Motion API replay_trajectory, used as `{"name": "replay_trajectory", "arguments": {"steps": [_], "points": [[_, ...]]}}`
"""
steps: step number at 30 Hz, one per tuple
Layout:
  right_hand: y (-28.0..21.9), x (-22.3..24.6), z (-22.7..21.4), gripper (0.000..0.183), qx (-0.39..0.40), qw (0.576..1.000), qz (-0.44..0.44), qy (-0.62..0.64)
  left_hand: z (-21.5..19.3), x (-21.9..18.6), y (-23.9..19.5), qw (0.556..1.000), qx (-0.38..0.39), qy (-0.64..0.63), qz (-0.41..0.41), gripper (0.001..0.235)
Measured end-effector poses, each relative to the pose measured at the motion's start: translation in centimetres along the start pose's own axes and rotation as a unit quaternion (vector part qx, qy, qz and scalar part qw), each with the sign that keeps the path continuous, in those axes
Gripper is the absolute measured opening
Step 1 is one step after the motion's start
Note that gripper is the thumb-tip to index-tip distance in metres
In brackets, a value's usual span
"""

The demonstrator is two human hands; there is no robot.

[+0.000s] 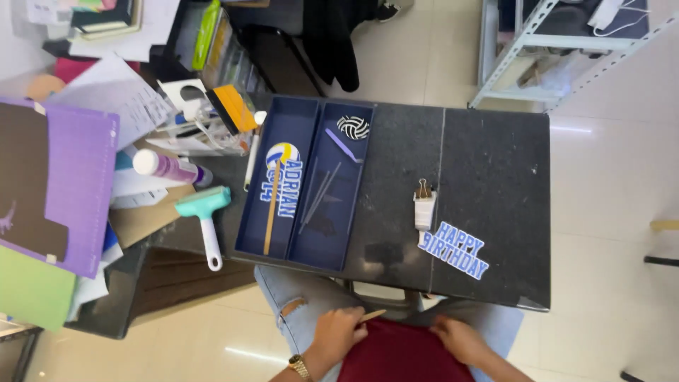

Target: Peeling protective film from small plastic cutouts and preparing them for assembly using a wooden stick.

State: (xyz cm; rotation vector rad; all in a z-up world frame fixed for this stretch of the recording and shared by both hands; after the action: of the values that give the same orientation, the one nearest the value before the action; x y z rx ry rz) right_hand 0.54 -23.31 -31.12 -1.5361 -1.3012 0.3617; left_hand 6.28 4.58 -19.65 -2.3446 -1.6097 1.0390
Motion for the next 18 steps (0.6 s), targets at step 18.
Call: {"name": "replay_trajectory", "arguments": {"steps": [18], "points": [[-21.5, 20.8, -20.3, 0.022, -0.293, 0.805, -0.368, 0.362, -16.9, -15.8, -2.2, 0.656, -0.007, -0.739, 0.153, 0.035]]}}
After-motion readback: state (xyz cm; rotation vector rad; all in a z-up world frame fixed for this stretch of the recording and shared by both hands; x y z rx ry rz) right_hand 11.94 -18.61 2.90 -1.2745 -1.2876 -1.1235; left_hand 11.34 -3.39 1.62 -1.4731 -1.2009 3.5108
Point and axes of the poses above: each hand's wrist, its own y-axis towards the middle knuckle, its own z-axis out of the palm, x = y × z, the point moved 9 cm from there along y, towards the middle knuckle, and after that the axes turned 2 degrees about x, right-handed, at the moved point
